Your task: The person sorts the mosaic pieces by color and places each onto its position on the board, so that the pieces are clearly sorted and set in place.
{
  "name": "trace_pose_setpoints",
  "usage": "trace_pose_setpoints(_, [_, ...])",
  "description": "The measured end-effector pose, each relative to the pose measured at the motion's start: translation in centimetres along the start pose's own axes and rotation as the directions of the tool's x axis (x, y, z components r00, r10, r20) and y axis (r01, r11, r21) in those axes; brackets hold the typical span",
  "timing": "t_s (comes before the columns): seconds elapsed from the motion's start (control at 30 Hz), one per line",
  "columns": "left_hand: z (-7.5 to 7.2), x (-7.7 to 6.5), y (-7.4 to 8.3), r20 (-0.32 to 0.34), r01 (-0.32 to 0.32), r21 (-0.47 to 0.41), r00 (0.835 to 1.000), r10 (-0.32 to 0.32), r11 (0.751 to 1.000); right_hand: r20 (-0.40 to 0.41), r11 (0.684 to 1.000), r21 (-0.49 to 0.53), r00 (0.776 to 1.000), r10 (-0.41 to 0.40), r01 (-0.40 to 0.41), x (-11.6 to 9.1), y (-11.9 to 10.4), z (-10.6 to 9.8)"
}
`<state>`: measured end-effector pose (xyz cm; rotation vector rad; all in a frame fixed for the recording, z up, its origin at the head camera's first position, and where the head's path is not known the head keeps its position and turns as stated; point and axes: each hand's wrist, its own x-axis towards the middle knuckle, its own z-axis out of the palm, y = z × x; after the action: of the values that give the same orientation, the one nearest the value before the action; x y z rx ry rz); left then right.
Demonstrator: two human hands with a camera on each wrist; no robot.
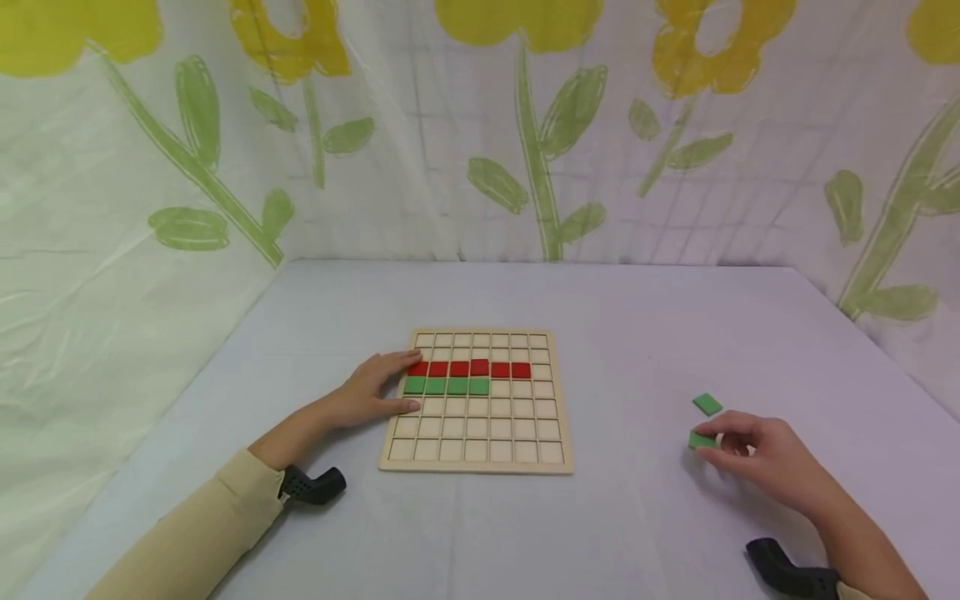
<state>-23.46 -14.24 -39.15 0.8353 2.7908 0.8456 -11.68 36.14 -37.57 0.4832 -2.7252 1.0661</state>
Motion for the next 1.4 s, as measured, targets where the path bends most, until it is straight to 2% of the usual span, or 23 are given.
trace_pose_setpoints(0.1, [0.0, 0.0, -0.1, 0.002, -0.001, -0.002, 1.000, 0.001, 1.000, -0.022, 0.998, 0.002, 0.998, -0.062, 0.062, 0.3, -0.3, 0.1])
trace_pose_setpoints(0.27, [0.1, 0.0, -0.1, -0.002, -0.004, -0.002, 1.000, 0.004, 1.000, -0.043, 0.994, -0.023, 0.993, -0.112, 0.111, 0.9, -0.7, 0.3])
trace_pose_setpoints(0.53, [0.0, 0.0, -0.1, -0.002, -0.008, -0.003, 1.000, 0.008, 1.000, -0.027, 0.993, -0.045, 0.993, -0.114, 0.113, 2.3, -1.5, 1.0])
trace_pose_setpoints(0.8, [-0.1, -0.1, 0.1, 0.001, -0.007, -0.008, 1.000, 0.007, 1.000, 0.013, 0.987, 0.013, 0.987, -0.157, 0.157, 3.9, -3.0, 1.8])
trace_pose_setpoints(1.17, [-0.2, -0.2, 0.2, -0.004, -0.006, -0.011, 1.000, 0.006, 1.000, 0.056, 0.974, 0.042, 0.973, -0.226, 0.223, 6.2, -4.2, 3.1])
trace_pose_setpoints(1.4, [-0.2, -0.1, 0.2, 0.007, 0.000, -0.007, 1.000, 0.001, 1.000, 0.065, 0.974, 0.064, 0.973, -0.222, 0.218, 7.1, -4.7, 3.8])
